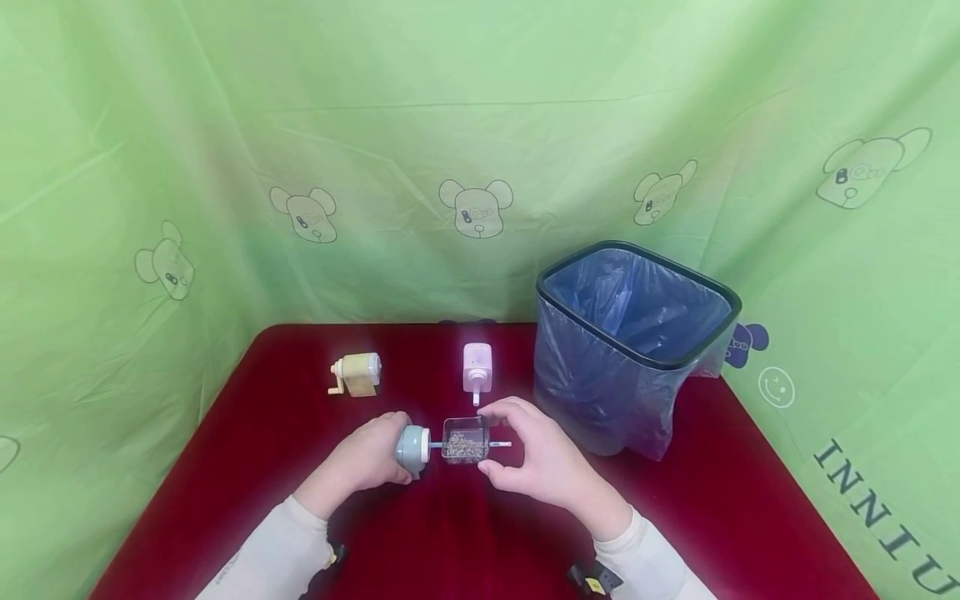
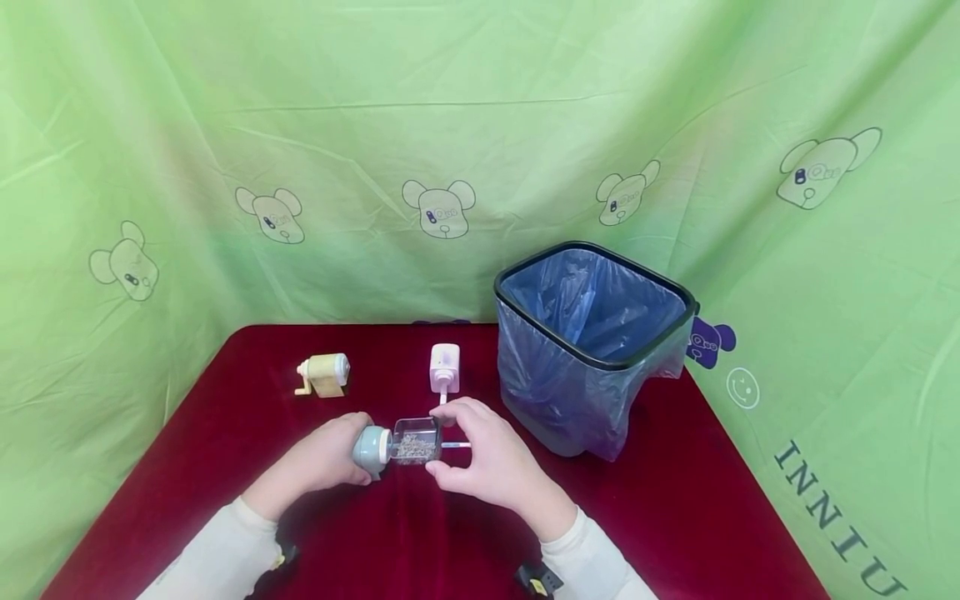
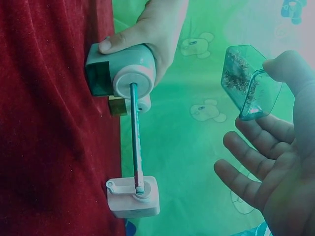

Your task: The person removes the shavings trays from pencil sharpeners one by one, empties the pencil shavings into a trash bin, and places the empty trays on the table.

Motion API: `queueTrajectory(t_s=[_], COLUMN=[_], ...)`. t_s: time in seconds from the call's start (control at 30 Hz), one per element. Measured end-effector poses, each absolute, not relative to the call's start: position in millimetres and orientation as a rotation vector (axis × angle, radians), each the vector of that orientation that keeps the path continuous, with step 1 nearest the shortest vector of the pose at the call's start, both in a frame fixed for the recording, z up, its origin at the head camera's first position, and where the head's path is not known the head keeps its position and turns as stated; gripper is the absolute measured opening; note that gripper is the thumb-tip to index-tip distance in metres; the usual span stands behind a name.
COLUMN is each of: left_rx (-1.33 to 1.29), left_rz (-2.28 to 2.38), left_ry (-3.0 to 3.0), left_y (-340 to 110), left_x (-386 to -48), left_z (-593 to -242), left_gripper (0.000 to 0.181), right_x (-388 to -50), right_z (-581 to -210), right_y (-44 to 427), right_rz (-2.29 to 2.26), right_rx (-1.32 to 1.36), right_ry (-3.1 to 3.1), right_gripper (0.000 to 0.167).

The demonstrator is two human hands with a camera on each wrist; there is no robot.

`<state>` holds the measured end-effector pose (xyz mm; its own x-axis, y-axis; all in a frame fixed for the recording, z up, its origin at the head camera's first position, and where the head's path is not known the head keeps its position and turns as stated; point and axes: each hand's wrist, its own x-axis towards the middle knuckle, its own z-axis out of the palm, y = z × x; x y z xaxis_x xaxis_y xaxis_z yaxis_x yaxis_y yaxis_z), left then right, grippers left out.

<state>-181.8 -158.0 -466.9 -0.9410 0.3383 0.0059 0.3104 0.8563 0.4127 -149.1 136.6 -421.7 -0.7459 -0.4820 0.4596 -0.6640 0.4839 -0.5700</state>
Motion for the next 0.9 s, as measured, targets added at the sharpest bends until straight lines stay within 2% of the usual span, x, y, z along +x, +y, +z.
queueTrajectory(t_s=[0.53, 0.9], left_rx=[0.494, 0.513], left_rz=[0.632, 0.63], left_ry=[2.975, 2.977], left_y=[-158.8, -158.2], left_x=[-182.6, -181.4], left_z=[-472.8, -470.4], left_gripper=[0.075, 0.071], right_x=[-150.7, -149.2], right_z=[-414.1, -403.3], right_y=[142.8, 149.3], right_rz=[1.069, 1.053], right_rx=[0.956, 0.95], right_ry=[-2.485, -2.442], right_gripper=[0.066, 0.064])
